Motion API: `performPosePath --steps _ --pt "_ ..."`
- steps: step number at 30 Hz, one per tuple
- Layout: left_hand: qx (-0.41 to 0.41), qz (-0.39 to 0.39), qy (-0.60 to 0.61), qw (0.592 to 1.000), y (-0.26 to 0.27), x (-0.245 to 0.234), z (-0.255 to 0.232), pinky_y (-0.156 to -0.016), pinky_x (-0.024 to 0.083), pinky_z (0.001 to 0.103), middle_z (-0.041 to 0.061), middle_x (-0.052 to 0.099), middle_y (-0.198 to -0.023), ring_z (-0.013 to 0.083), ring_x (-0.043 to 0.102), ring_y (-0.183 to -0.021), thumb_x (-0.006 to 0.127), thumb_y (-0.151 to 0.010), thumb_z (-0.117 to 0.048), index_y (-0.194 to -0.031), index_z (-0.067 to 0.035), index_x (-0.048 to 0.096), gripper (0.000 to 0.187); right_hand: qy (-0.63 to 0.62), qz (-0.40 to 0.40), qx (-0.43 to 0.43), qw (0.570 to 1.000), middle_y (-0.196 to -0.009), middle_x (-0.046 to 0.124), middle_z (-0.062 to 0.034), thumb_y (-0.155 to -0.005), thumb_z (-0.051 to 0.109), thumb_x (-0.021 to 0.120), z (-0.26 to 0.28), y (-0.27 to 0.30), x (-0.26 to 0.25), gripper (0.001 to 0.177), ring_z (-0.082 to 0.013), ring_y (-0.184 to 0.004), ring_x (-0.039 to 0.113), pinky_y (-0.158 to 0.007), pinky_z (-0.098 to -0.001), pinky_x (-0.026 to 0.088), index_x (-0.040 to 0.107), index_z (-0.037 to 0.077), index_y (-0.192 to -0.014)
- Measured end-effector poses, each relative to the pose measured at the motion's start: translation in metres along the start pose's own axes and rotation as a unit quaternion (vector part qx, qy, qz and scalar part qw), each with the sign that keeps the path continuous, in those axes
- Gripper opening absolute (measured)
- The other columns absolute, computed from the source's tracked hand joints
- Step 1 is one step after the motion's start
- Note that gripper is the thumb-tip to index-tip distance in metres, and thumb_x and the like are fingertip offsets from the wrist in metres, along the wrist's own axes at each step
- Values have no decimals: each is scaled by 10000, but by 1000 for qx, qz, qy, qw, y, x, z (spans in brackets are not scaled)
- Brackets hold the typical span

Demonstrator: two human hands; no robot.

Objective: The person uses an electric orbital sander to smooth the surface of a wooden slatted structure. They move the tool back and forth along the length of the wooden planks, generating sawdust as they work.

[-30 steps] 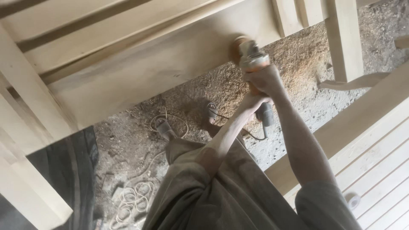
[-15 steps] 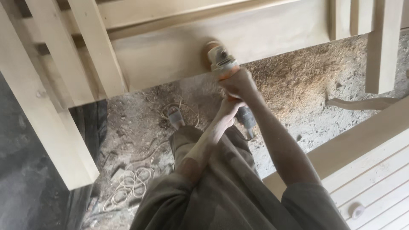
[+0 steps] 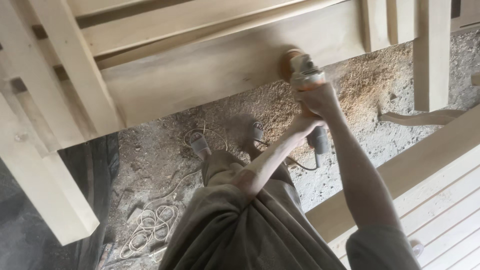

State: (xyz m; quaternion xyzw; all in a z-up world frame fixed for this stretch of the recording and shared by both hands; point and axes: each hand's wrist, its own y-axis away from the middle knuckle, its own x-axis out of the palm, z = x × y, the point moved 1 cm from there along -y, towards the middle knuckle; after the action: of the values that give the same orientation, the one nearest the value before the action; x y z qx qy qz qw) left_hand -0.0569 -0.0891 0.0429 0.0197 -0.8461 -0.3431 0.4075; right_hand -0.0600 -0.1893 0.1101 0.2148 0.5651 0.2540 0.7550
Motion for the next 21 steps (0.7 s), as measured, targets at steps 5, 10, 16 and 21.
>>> performPosePath --steps 5,10,16,21 --pt "-20 21 -43 999 -41 47 2 -719 582 451 98 671 -824 230 662 -759 750 -739 -84 -976 -4 641 273 -64 -10 100 993 -1008 667 -117 -837 243 779 -51 -31 -41 393 -209 -841 679 -749 -375 636 654 33 -1145" --pt "-41 27 -38 998 -55 53 10 -676 585 463 95 647 -798 230 649 -737 743 -710 -107 -967 -19 619 298 -112 -24 86 990 -1011 691 -87 -766 191 805 -58 -23 -49 407 -175 -860 698 -768 -346 635 664 53 -1121" --pt "31 -12 1 999 -3 -8 16 -828 553 442 96 675 -861 240 664 -824 763 -706 -94 -971 -27 620 308 -30 16 73 997 -960 677 -99 -851 330 794 6 16 5 431 -179 -780 682 -685 -348 634 633 20 -1103" --pt "77 -50 34 995 57 -85 16 -825 531 433 101 675 -867 238 661 -827 769 -741 -89 -977 -9 648 278 48 65 -24 996 -859 692 -81 -861 330 698 69 41 76 354 -140 -674 679 -545 -298 618 630 45 -1061"
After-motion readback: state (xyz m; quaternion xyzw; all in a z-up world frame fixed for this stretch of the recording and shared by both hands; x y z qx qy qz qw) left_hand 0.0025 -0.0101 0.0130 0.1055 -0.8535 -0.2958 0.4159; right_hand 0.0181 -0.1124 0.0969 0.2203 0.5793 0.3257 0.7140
